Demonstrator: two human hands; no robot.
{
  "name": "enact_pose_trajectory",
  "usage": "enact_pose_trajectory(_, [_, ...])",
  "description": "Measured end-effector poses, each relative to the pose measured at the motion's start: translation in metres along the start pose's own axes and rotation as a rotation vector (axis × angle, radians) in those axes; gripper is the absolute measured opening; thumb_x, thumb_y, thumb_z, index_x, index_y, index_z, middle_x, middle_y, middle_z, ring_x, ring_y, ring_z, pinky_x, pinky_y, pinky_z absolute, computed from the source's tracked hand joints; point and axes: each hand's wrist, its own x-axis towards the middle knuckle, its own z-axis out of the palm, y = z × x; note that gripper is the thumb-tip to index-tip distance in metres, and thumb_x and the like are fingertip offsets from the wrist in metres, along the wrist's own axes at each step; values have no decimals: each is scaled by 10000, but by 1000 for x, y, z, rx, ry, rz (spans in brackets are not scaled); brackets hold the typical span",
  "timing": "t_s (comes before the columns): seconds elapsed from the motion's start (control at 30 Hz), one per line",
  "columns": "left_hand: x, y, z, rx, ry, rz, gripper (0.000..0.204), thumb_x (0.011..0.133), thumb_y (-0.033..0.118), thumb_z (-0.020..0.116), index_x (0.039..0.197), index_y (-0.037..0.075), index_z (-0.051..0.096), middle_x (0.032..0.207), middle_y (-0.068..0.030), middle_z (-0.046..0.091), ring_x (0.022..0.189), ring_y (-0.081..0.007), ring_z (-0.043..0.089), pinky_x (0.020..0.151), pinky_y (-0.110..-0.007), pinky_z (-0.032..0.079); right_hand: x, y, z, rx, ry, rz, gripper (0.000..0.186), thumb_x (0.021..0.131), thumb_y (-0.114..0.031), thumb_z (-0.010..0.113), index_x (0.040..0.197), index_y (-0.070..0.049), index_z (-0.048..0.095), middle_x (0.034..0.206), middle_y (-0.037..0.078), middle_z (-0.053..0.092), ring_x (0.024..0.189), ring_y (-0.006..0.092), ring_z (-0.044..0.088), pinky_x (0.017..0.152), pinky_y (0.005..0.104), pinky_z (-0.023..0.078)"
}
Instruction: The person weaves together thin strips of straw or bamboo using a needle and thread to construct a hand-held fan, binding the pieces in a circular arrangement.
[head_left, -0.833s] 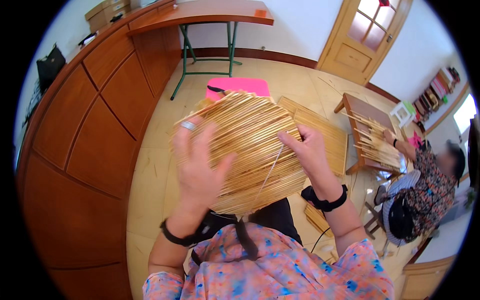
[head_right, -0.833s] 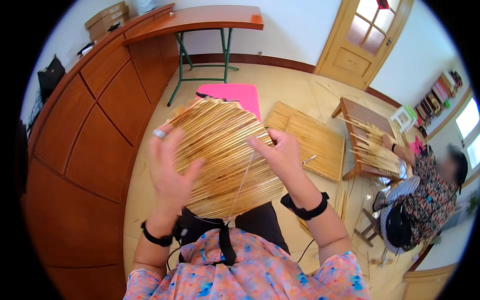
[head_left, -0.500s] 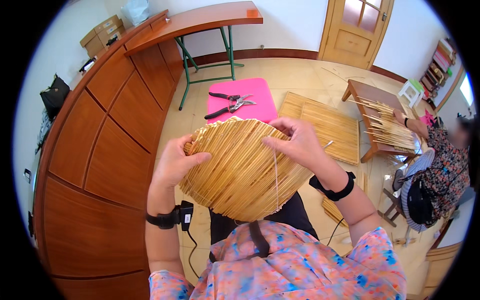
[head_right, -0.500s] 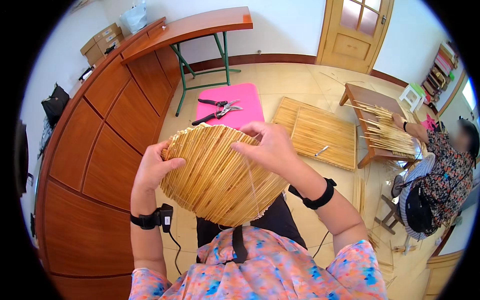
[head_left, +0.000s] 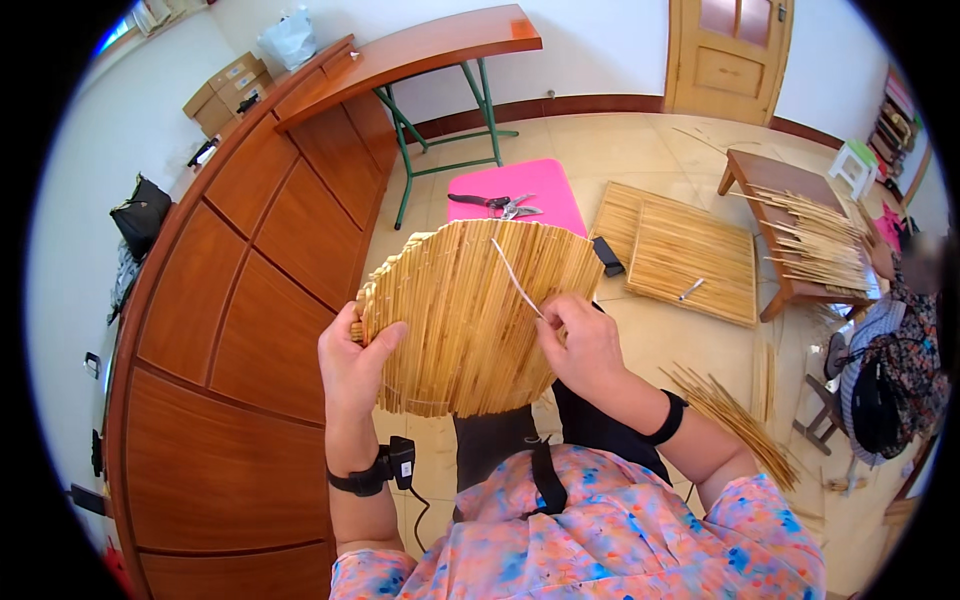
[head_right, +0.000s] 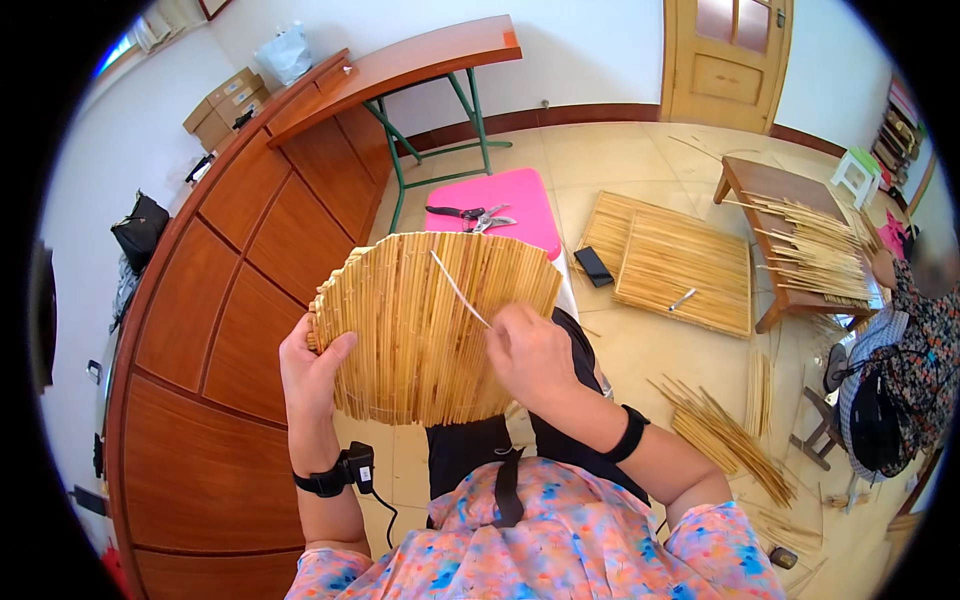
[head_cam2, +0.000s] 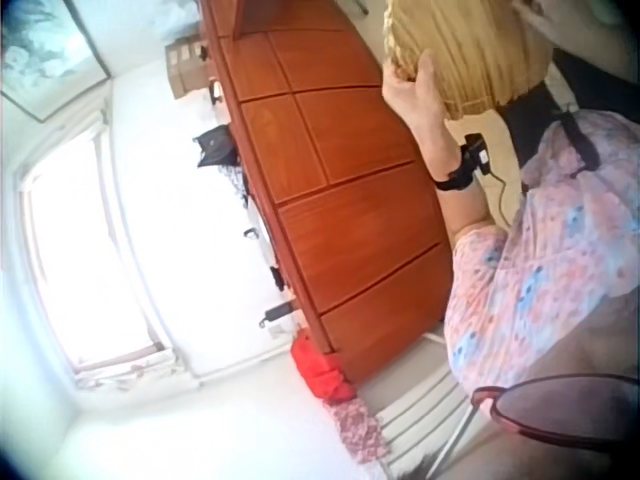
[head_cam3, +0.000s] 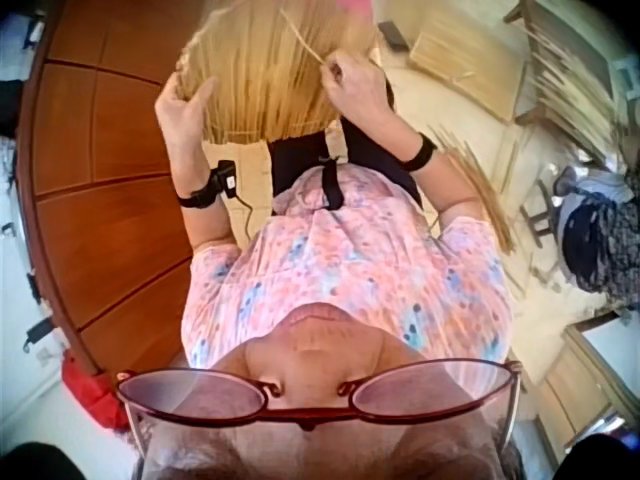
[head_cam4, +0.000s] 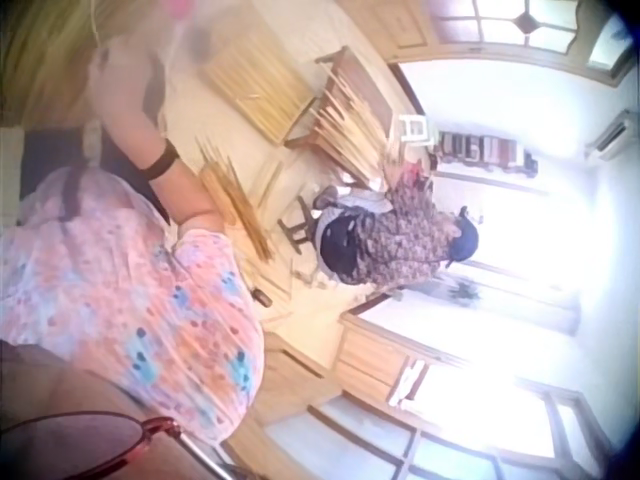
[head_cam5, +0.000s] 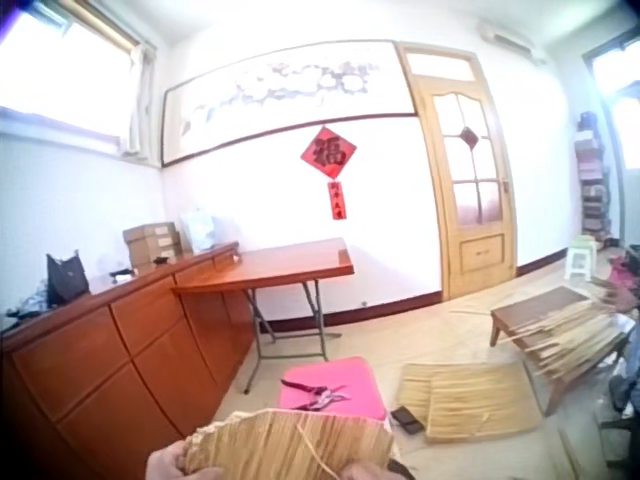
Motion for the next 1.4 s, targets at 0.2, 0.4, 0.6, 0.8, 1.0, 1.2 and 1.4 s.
enact_pose_trajectory(0.2, [-24, 6, -11, 129, 179, 183, 224, 770, 9, 726, 961, -45, 621, 786, -23, 631, 691, -67, 551, 636, -229, 471, 23, 3, -78, 864, -591, 549, 130, 914, -132, 643, 831, -93, 552, 616, -71, 486, 540, 15, 453, 473, 203, 350])
enact_pose_trajectory(0.4, [-45, 25, -16, 412, 207, 638, 242, 699, -7, 755, 901, 6, 623, 756, -98, 638, 621, -185, 614, 579, -257, 485, 54, 46, -154, 868, -289, 362, 137, 910, -166, 657, 858, -81, 564, 656, -66, 501, 547, 7, 416, 486, 177, 312])
enact_pose_trajectory(0.6, [-49, 1, 7, 831, 89, 1237, 218, 742, -10, 690, 914, 91, 600, 885, -92, 663, 802, -269, 691, 634, -305, 538, 52, 70, -150, 112, 147, 278, 179, 918, -179, 654, 990, -17, 637, 861, 18, 637, 737, 68, 571, 603, 228, 455])
enact_pose_trajectory(0.8, [-77, -62, 33, 834, 3, 1235, 180, 755, -1, 659, 879, 127, 636, 1036, -43, 652, 930, -238, 634, 813, -367, 515, -10, 39, -103, 125, -3, 278, 105, 843, -95, 692, 925, -38, 658, 851, 27, 654, 775, 102, 596, 645, 246, 479])
enact_pose_trajectory(1.0, [-107, -104, 57, 825, -52, 1231, 200, 709, 147, 661, 890, 232, 668, 1003, 31, 457, 935, -150, 449, 957, -450, 388, -34, -8, -62, 127, -459, -31, 177, 749, -95, 732, 907, -50, 663, 869, 91, 646, 811, 263, 609, 716, 352, 499])
enact_pose_trajectory(1.2, [-119, -125, 63, 797, 66, 1196, 155, 748, 225, 654, 897, 263, 666, 996, 43, 457, 971, -133, 450, 943, -441, 383, -44, -13, -17, 207, -784, -67, 140, 788, -132, 690, 850, -31, 617, 818, 115, 569, 778, 318, 590, 684, 403, 502])
enact_pose_trajectory(1.4, [-139, -143, 51, 870, 132, 940, 232, 772, 249, 687, 978, 353, 672, 1130, 35, 505, 1070, -178, 475, 1031, -492, 326, -56, -18, 9, 109, -889, -123, 125, 792, -56, 650, 829, -34, 533, 786, 126, 553, 739, 341, 573, 642, 411, 478])
